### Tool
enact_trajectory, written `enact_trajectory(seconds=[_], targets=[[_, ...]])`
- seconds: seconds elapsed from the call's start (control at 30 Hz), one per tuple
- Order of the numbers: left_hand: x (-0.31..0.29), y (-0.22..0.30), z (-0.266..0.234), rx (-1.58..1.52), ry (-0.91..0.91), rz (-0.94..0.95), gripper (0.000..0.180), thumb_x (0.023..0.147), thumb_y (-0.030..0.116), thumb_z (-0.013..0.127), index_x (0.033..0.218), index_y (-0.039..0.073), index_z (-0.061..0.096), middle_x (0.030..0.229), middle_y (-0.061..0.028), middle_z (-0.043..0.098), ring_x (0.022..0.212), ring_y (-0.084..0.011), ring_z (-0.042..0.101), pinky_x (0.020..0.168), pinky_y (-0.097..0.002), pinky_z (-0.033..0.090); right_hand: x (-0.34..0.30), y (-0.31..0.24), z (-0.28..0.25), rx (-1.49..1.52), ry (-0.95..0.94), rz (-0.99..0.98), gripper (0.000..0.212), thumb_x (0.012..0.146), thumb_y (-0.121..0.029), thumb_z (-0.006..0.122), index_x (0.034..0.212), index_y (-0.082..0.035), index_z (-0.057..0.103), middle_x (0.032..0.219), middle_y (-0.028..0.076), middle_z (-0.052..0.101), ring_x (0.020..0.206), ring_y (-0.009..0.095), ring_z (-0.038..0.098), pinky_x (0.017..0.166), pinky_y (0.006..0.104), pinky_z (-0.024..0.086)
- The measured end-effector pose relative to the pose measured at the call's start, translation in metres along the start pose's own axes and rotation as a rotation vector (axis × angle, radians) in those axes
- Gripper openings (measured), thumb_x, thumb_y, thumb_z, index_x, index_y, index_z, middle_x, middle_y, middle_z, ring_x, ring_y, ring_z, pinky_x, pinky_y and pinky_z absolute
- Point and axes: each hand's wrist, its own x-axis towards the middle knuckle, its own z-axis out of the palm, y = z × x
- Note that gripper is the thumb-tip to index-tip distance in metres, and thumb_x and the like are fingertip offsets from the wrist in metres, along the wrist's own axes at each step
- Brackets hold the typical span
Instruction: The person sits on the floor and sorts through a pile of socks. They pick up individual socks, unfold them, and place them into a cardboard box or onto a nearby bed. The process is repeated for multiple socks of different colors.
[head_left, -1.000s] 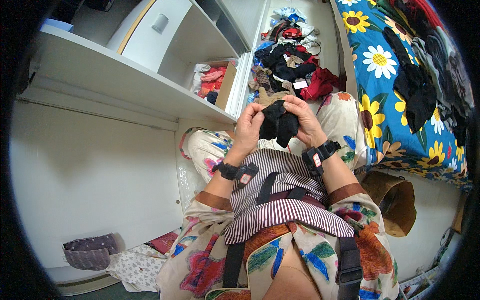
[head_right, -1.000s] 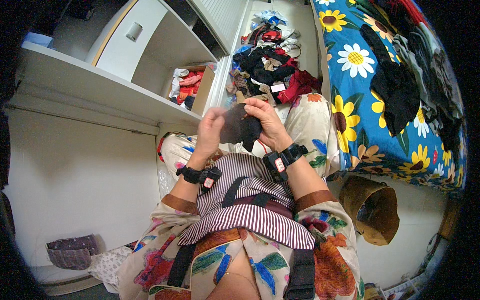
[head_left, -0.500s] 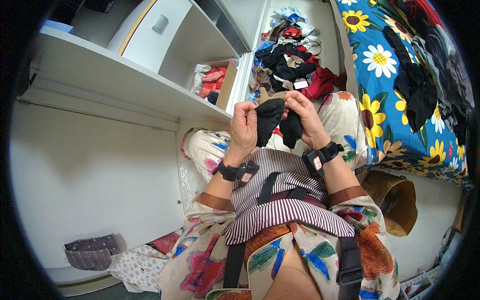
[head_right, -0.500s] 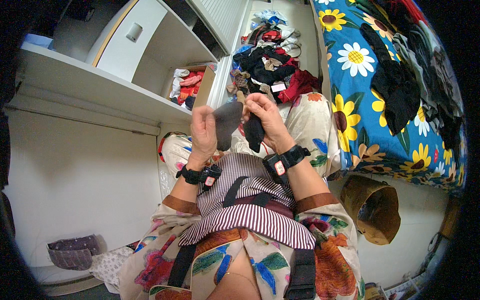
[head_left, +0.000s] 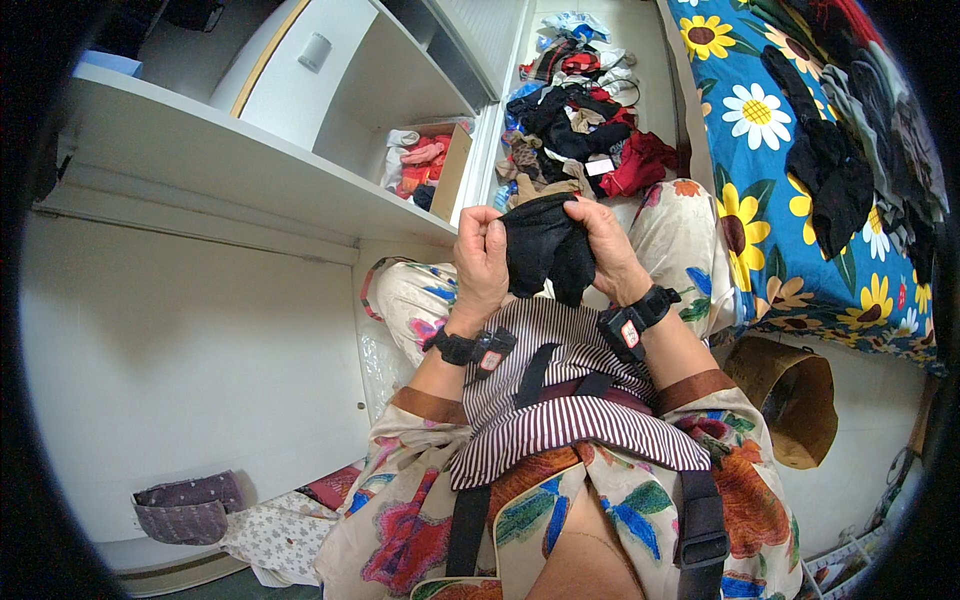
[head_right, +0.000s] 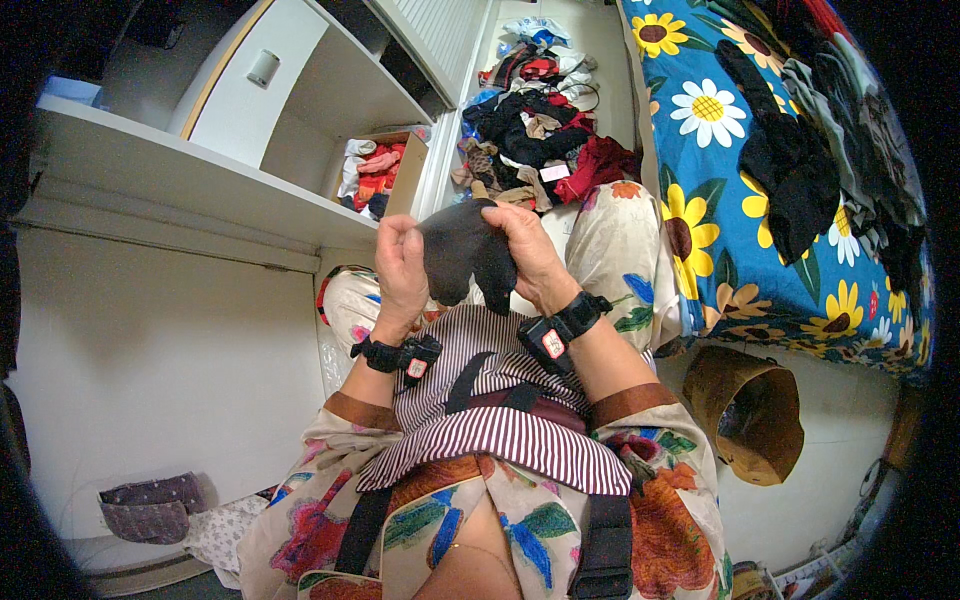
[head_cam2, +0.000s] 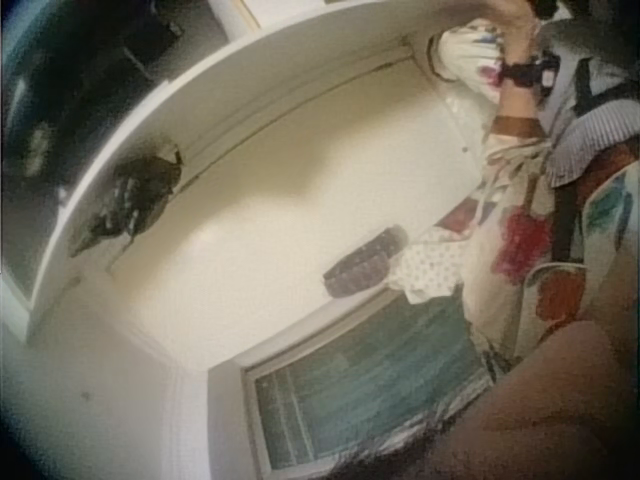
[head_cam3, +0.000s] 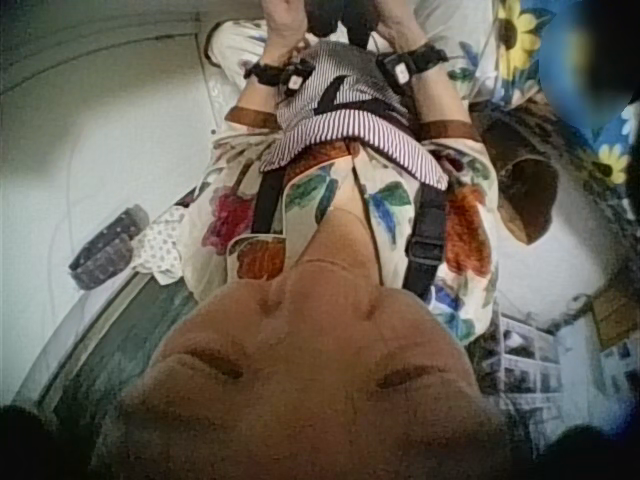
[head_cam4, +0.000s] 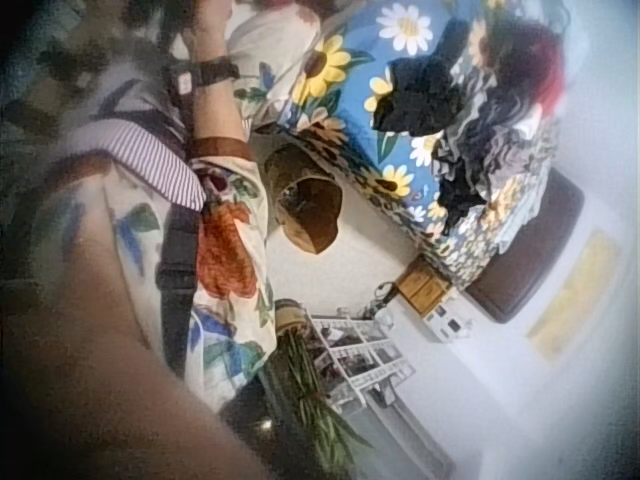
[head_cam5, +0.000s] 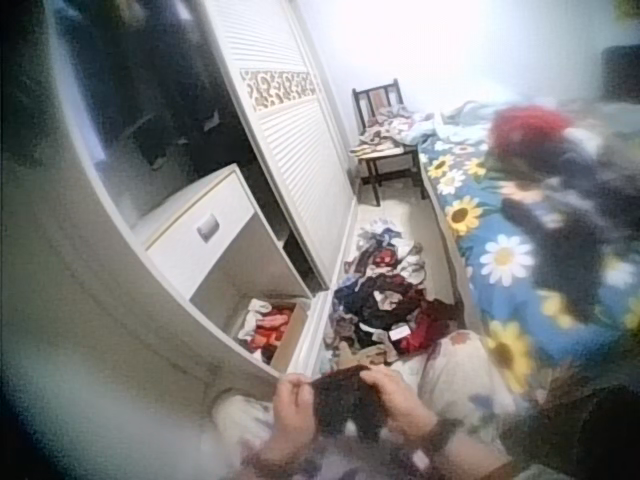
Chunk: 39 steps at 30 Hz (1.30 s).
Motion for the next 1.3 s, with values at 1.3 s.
enact_trajectory(seconds=[1.3], targets=[[0.021, 0.007, 0.022, 0.176, -0.137, 0.038, 0.022, 0.082, 0.004, 0.072, 0.101, 0.003, 0.062, 0.101, -0.0067, 0.064, 0.094, -0.0141, 0.061, 0.081, -0.0293, 0.05, 0.023, -0.005, -0.029, 0.398, 0.046, -0.023, 0.017, 0.093, -0.003, 0.06, 0.109, -0.007, 0.055, 0.114, 0.013, 0.059, 0.101, 0.024, 0.059, 0.075, 0.0298, 0.057]])
